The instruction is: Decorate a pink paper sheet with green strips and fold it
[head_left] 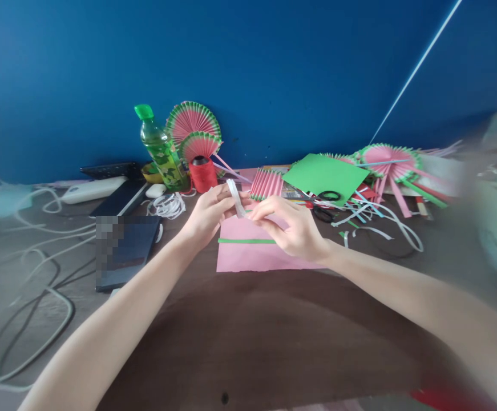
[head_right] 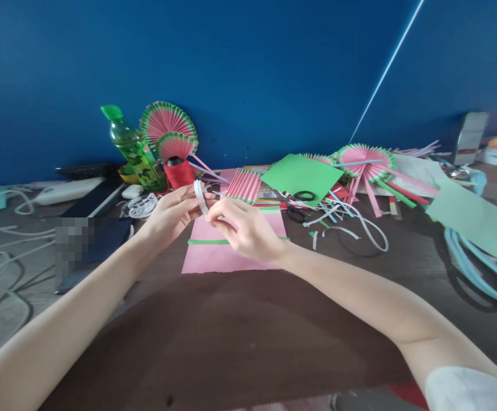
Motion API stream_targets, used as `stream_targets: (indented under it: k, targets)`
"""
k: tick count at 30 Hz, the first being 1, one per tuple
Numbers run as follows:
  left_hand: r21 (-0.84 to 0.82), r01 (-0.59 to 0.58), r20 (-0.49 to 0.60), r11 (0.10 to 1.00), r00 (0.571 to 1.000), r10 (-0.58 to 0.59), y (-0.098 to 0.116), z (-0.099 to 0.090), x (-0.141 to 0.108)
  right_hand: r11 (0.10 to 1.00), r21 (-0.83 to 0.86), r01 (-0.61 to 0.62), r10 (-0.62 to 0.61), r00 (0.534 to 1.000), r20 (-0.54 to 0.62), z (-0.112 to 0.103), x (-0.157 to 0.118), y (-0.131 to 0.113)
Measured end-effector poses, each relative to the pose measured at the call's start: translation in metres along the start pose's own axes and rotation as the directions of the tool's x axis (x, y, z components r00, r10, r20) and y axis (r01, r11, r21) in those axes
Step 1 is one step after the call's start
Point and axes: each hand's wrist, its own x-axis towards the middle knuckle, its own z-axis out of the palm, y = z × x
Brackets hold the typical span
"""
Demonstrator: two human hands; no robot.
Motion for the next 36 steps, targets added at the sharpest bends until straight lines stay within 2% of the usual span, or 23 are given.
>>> stream_targets:
  k: [6, 8, 11, 14, 16, 22, 29, 36]
  targets:
    - [-0.099, 0.034, -0.153, 0.995, 0.987, -0.048, 0.001, -0.006, 0.005, 0.999, 0.034, 0.041, -0.042, 0.998, 0.038, 0.0, -0.001, -0.002]
    - [-0.125, 0.056, -0.133, 0.991, 0.988, -0.073, 0.0, -0.008, 0.006, 0.998, 0.04, 0.038, -0.04, 0.998, 0.04, 0.0, -0.001, -0.002]
    - [-0.129, 0.079, -0.042, 0.988, 0.995, -0.085, 0.0, -0.009, 0.005, 0.999, 0.041, 0.004, -0.004, 1.0, 0.014, -0.001, 0.0, -0.002]
    - [-0.076, 0.057, 0.025, 0.996, 0.998, -0.055, 0.0, -0.008, 0.004, 0.998, 0.054, -0.021, 0.023, 0.999, -0.03, -0.002, 0.001, -0.001]
    - [-0.027, 0.025, 0.034, 0.999, 0.999, -0.024, 0.0, -0.006, 0.003, 0.998, 0.06, -0.03, 0.032, 0.998, -0.047, -0.003, 0.002, -0.001]
    - [0.111, -0.063, -0.023, 0.992, 0.998, 0.066, -0.004, -0.003, 0.001, 0.998, 0.05, -0.029, 0.03, 0.999, -0.021, 0.0, 0.0, -0.004]
    - [0.026, -0.035, -0.129, 0.999, 0.991, 0.038, 0.0, -0.007, 0.002, 0.996, 0.07, 0.047, -0.049, 0.998, 0.026, 0.003, -0.003, -0.004]
    - [-0.012, -0.025, -0.172, 1.0, 0.985, 0.023, -0.003, -0.013, 0.006, 0.996, 0.079, 0.029, -0.029, 1.0, -0.001, 0.0, -0.001, -0.007]
